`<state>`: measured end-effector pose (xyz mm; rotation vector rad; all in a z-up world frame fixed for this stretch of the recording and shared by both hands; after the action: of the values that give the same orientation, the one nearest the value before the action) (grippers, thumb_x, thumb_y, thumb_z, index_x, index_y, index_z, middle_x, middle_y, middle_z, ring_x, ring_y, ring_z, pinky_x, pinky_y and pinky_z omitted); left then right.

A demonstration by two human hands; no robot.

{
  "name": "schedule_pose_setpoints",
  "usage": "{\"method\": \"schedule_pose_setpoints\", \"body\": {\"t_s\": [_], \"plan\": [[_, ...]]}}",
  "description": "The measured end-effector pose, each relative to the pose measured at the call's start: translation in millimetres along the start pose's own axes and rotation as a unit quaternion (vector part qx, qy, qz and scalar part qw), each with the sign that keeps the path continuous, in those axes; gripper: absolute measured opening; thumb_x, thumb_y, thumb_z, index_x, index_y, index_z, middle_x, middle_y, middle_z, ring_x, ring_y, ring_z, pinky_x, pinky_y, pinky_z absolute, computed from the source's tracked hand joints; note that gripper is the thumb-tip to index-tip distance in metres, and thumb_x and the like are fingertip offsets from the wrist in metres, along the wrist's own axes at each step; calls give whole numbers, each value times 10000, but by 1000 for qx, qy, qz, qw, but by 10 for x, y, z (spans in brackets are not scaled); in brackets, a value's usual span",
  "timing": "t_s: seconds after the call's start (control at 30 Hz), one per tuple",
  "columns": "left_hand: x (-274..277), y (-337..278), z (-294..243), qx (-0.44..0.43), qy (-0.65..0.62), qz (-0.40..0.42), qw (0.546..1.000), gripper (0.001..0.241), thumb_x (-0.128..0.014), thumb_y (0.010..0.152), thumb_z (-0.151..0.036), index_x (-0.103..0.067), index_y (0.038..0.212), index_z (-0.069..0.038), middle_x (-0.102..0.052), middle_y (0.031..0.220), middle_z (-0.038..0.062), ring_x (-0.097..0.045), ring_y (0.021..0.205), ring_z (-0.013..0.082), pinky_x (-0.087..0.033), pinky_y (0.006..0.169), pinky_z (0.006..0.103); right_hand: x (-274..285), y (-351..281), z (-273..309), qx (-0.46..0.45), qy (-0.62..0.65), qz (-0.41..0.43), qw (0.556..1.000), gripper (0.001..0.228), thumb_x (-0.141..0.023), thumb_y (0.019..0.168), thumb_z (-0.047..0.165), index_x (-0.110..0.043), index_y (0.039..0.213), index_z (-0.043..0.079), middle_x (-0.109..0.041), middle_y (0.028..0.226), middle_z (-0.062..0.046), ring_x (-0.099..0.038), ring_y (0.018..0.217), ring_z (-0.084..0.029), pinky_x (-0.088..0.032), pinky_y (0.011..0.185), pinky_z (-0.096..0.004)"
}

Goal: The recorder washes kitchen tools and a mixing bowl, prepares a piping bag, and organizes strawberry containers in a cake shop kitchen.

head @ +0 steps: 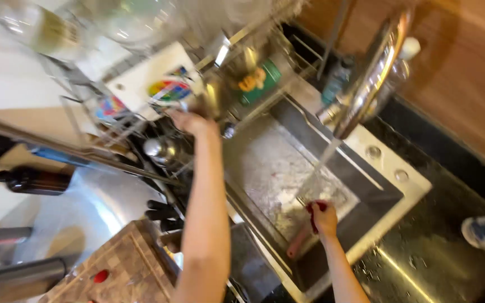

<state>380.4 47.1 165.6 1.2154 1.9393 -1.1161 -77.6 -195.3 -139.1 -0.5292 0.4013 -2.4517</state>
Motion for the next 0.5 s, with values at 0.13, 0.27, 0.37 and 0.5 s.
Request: {"method": "schedule_pose_setpoints", "body": {"t_s": [0.13, 0.27, 0.37, 0.5], "plan": [[358, 1172, 115, -72, 123, -23, 990, 572, -600, 915, -417, -491, 1400, -135, -557, 1407, 85, -590, 1174, 280, -544, 958, 516, -182, -134, 76, -18, -339, 54, 939, 412, -792, 840, 395, -727, 1025, 32, -756, 924, -174, -725, 915, -333, -569, 812, -430], [620, 1465, 9, -176, 168, 17, 970, 633, -713, 935, -270, -411, 1472, -124, -522, 1475, 126, -581, 1277, 329, -511, 1064, 495, -763, -90, -91, 106, -296, 107, 943, 489, -714, 852, 418, -683, 1131, 18, -739, 986, -212, -718, 951, -379, -570, 839, -442], [321, 737, -106, -138, 220, -55, 964, 615, -685, 939, -249, -414, 1467, -92, -533, 1437, 166, -599, 1256, 341, -512, 1063, 496, -772, 119, -552, 59, -387, 100, 915, 392, -629, 948, 394, -739, 1082, 43, -745, 1075, -198, -714, 1030, -353, -567, 890, -434], [555, 575, -161, -98, 285, -150, 942, 591, -649, 944, -221, -418, 1460, -50, -549, 1386, 219, -624, 1229, 356, -514, 1061, 496, -667, 85, -1178, -74, -532, 123, 835, 259, -601, 967, 278, -774, 1048, 102, -736, 1182, -145, -702, 1116, -290, -585, 894, -424]]}}
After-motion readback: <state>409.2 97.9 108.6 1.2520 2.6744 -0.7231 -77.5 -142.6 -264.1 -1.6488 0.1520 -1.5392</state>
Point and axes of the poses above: each hand's wrist, its own y-axis towards the middle knuckle, its own x-axis out of the back of the hand, z = x × y, the point moved 10 cm from there along y, towards the middle knuckle
